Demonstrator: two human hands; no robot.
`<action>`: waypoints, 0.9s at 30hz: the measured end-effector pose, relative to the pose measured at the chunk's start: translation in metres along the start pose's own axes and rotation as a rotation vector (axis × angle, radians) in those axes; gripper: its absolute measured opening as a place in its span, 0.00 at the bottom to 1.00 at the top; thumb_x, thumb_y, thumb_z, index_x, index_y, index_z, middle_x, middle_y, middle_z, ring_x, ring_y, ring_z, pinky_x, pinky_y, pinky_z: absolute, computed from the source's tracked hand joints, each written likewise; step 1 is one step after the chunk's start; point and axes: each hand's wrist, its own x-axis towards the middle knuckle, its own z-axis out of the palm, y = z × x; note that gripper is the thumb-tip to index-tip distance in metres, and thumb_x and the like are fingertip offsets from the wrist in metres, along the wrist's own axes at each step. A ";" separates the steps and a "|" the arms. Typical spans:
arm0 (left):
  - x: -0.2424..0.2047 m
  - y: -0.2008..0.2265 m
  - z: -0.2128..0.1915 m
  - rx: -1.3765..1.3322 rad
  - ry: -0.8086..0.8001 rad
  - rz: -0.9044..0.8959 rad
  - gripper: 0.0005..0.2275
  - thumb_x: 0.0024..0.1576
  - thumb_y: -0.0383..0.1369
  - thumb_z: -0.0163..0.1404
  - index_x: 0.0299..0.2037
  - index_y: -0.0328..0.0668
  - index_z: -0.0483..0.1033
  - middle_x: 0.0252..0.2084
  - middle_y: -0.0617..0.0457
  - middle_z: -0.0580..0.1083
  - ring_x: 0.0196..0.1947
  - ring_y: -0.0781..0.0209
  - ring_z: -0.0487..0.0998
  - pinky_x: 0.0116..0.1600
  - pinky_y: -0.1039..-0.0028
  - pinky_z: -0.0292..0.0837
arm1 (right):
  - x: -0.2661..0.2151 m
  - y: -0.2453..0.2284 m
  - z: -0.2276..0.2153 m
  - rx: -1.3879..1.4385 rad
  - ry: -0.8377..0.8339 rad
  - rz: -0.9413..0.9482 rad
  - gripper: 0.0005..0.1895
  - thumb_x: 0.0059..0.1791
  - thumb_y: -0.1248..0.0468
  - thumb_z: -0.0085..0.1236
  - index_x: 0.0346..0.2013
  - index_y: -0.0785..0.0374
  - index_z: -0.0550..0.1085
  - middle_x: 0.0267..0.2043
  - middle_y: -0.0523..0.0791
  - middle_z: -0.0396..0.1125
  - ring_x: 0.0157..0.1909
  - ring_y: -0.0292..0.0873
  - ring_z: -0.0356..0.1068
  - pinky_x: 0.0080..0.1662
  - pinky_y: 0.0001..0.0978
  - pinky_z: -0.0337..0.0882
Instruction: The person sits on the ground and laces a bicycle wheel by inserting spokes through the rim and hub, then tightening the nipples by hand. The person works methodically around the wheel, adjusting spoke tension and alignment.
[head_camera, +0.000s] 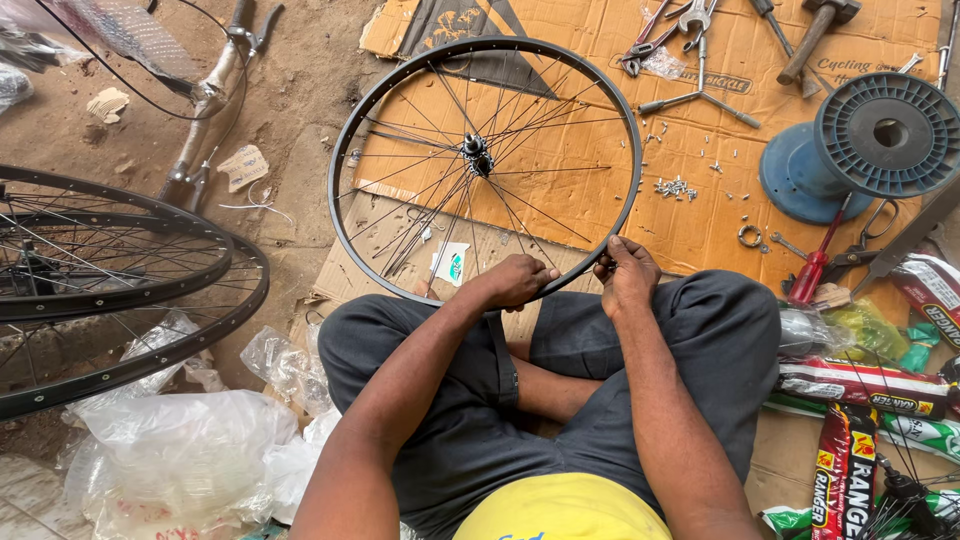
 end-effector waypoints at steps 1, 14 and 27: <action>-0.001 -0.003 0.000 0.168 0.085 0.042 0.26 0.62 0.57 0.44 0.47 0.41 0.81 0.37 0.39 0.81 0.39 0.43 0.84 0.44 0.52 0.80 | 0.002 0.000 0.000 0.001 -0.001 -0.002 0.06 0.52 0.67 0.63 0.39 0.65 0.75 0.32 0.45 0.70 0.31 0.38 0.68 0.33 0.31 0.72; 0.030 -0.031 0.021 -0.635 0.488 0.007 0.17 0.58 0.40 0.58 0.44 0.29 0.73 0.34 0.37 0.76 0.27 0.49 0.71 0.33 0.59 0.66 | -0.011 0.022 -0.003 -0.108 -0.058 0.008 0.05 0.53 0.67 0.61 0.37 0.66 0.74 0.28 0.46 0.68 0.26 0.40 0.66 0.30 0.34 0.71; 0.032 -0.005 0.023 -0.981 0.206 -0.017 0.10 0.57 0.23 0.50 0.43 0.37 0.61 0.31 0.42 0.75 0.26 0.49 0.82 0.27 0.60 0.80 | -0.071 0.015 -0.003 -0.251 -0.147 -0.172 0.04 0.49 0.72 0.62 0.36 0.65 0.74 0.29 0.44 0.70 0.27 0.36 0.69 0.30 0.28 0.71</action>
